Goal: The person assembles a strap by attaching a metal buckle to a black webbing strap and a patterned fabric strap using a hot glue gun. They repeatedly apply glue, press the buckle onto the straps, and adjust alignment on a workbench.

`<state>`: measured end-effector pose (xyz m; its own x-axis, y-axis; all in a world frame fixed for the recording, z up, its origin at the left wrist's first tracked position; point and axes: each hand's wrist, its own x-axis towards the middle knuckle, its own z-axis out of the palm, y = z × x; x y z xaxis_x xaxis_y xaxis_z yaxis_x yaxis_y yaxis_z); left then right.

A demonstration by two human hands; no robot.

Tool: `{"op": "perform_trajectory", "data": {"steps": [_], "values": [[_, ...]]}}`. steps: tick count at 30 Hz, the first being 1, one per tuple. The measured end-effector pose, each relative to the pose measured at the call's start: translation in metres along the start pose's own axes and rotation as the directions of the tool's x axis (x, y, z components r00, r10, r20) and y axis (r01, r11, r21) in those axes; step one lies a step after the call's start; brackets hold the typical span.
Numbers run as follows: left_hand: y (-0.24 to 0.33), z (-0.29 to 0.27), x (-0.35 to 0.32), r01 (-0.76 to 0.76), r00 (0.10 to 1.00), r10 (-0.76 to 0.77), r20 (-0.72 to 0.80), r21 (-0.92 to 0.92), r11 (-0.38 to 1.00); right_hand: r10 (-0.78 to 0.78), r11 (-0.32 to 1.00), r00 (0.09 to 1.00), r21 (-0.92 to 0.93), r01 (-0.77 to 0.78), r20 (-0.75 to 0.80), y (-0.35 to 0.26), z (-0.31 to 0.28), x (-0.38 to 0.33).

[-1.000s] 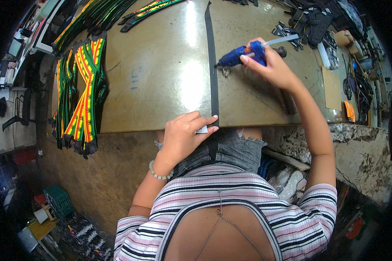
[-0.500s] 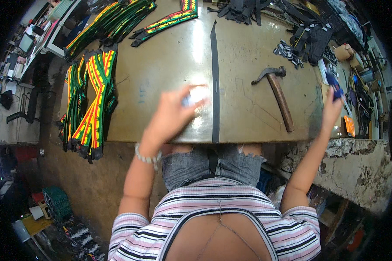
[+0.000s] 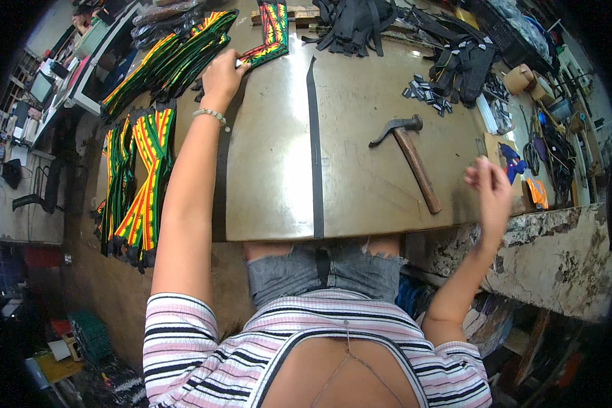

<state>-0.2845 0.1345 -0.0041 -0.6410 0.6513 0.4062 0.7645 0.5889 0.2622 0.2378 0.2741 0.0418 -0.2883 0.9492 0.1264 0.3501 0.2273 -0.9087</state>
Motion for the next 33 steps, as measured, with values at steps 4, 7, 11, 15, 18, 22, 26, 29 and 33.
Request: {"op": "perform_trajectory", "data": {"steps": [4,7,11,15,18,22,26,29,33], "values": [[0.05,-0.059,-0.042,-0.076,0.971,-0.029,-0.237,-0.421,0.904,-0.196,0.928,0.934,0.363,0.079,0.298,-0.039,0.072,-0.003],[0.105,-0.093,-0.117,-0.194,0.919,-0.067,-0.389,-0.591,0.783,-0.332,0.82,0.858,0.569,0.057,0.392,-0.083,0.141,-0.012],[0.158,-0.12,-0.19,-0.15,0.966,0.005,-0.26,-0.54,0.828,-0.416,0.685,0.796,0.727,-0.043,0.44,-0.127,0.197,-0.018],[0.16,-0.15,-0.207,-0.314,0.936,0.186,-0.298,-0.475,0.822,-0.394,0.608,0.733,0.756,-0.244,0.554,-0.14,0.197,-0.023],[0.157,-0.171,-0.213,-0.289,0.957,0.243,-0.159,-0.435,0.853,-0.481,0.626,0.687,0.762,-0.166,0.545,-0.142,0.18,-0.031],[0.152,-0.184,-0.221,-0.424,0.881,0.243,-0.406,-0.448,0.787,-0.473,0.781,0.652,0.624,-0.001,0.592,-0.133,0.162,-0.034],[0.122,-0.152,-0.192,-0.041,0.985,-0.07,-0.155,-0.614,0.788,-0.377,0.872,0.554,0.485,-0.056,0.742,-0.1,0.162,-0.029],[0.107,-0.116,-0.189,0.278,0.934,-0.119,0.337,-0.476,0.834,-0.377,0.893,0.701,0.437,0.103,0.605,-0.069,0.178,-0.033],[0.106,-0.078,-0.196,0.155,0.979,-0.067,0.191,-0.496,0.854,-0.272,0.958,0.852,0.214,0.193,0.448,-0.039,0.196,-0.046]]}}
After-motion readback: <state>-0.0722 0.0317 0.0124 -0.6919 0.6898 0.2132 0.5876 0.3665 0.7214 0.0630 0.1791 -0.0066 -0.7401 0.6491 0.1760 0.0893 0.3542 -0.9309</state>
